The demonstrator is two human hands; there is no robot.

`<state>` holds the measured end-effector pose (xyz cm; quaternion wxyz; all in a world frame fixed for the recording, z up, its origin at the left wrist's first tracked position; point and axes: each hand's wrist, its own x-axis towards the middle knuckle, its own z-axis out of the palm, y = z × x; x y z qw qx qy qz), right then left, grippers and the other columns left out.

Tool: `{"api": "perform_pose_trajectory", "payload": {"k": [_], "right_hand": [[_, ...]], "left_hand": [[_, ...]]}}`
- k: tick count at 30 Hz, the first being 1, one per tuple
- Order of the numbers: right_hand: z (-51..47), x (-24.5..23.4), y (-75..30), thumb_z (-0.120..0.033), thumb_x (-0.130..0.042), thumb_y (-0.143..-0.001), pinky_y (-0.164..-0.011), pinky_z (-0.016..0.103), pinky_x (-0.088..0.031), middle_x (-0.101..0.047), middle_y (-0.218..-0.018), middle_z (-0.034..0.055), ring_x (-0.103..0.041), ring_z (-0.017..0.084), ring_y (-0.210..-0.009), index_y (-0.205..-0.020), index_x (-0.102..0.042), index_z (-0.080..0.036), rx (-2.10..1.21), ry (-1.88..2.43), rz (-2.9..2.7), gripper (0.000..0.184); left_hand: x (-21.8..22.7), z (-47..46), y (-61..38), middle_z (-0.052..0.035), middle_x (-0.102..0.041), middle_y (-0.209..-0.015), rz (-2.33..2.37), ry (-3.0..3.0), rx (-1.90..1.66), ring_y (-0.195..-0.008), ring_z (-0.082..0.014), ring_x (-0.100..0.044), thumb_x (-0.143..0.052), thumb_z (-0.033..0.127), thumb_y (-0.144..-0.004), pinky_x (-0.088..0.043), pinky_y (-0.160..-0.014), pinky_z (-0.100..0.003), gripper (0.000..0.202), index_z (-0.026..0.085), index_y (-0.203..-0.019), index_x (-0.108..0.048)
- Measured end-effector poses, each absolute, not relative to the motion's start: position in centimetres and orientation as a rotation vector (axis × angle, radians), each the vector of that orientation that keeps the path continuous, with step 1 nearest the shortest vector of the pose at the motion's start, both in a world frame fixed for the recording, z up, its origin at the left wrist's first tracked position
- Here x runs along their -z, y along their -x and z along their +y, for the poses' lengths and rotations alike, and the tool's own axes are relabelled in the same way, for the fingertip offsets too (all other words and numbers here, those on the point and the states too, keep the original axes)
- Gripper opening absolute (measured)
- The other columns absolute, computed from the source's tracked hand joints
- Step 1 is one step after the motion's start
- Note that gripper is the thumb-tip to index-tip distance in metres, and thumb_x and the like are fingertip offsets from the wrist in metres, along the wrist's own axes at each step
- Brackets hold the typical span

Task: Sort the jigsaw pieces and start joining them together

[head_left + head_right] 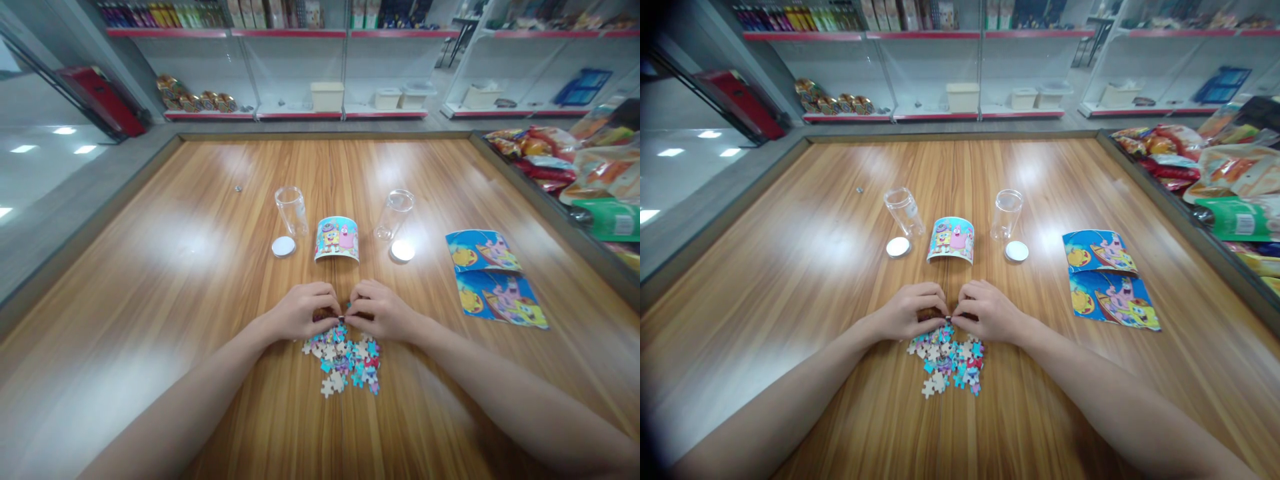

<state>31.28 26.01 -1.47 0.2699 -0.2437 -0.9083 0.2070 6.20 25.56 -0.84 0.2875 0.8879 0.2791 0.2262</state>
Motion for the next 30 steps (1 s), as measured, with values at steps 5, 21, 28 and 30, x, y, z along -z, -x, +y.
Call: {"api": "perform_pose_trajectory", "payload": {"k": [5, 21, 28, 30], "right_hand": [[26.1, 1.7, -31.3, -0.028, -0.064, -0.094, -0.076, 0.034, -0.044, -0.062, -0.084, 0.0049, -0.056, 0.018, -0.082, -0.092, -0.070, -0.019, -0.573, 0.701, -2.423, 0.012], [25.8, 0.0, -32.2, -0.026, -0.064, -0.083, -0.076, 0.036, -0.036, -0.058, -0.086, 0.0040, -0.054, 0.018, -0.081, -0.095, -0.070, -0.020, -0.852, 0.352, -2.527, 0.015], [25.8, -0.1, -32.2, -0.037, -0.069, -0.084, -0.079, 0.036, -0.032, -0.060, -0.087, 0.0028, -0.054, 0.018, -0.083, -0.084, -0.066, -0.019, -0.925, 0.336, -2.608, 0.019], [25.9, 0.0, -32.2, -0.038, -0.069, -0.085, -0.079, 0.036, -0.032, -0.060, -0.086, 0.0024, -0.054, 0.017, -0.082, -0.081, -0.064, -0.018, -0.953, 0.341, -2.586, 0.020]], "left_hand": [[1.3, 25.6, -6.5, -0.0062, -0.062, -0.090, 0.825, -2.354, -0.647, -0.083, -0.0157, -0.060, -0.057, 0.028, -0.096, -0.048, -0.075, -0.028, 0.017, 0.016, -0.092, -0.068], [0.2, 25.3, -5.8, -0.0062, -0.061, -0.105, 0.673, -2.359, -0.535, -0.093, -0.0182, -0.060, -0.059, 0.012, -0.079, -0.047, -0.082, -0.031, 0.027, 0.020, -0.102, -0.071], [0.1, 25.3, -5.7, -0.0073, -0.060, -0.105, 0.678, -2.355, -0.530, -0.093, -0.0189, -0.060, -0.061, 0.019, -0.083, -0.048, -0.083, -0.033, 0.021, 0.019, -0.102, -0.071], [0.2, 25.4, -5.7, -0.0076, -0.060, -0.105, 0.680, -2.362, -0.531, -0.093, -0.0191, -0.060, -0.061, 0.020, -0.083, -0.048, -0.083, -0.033, 0.021, 0.020, -0.102, -0.071]]}}
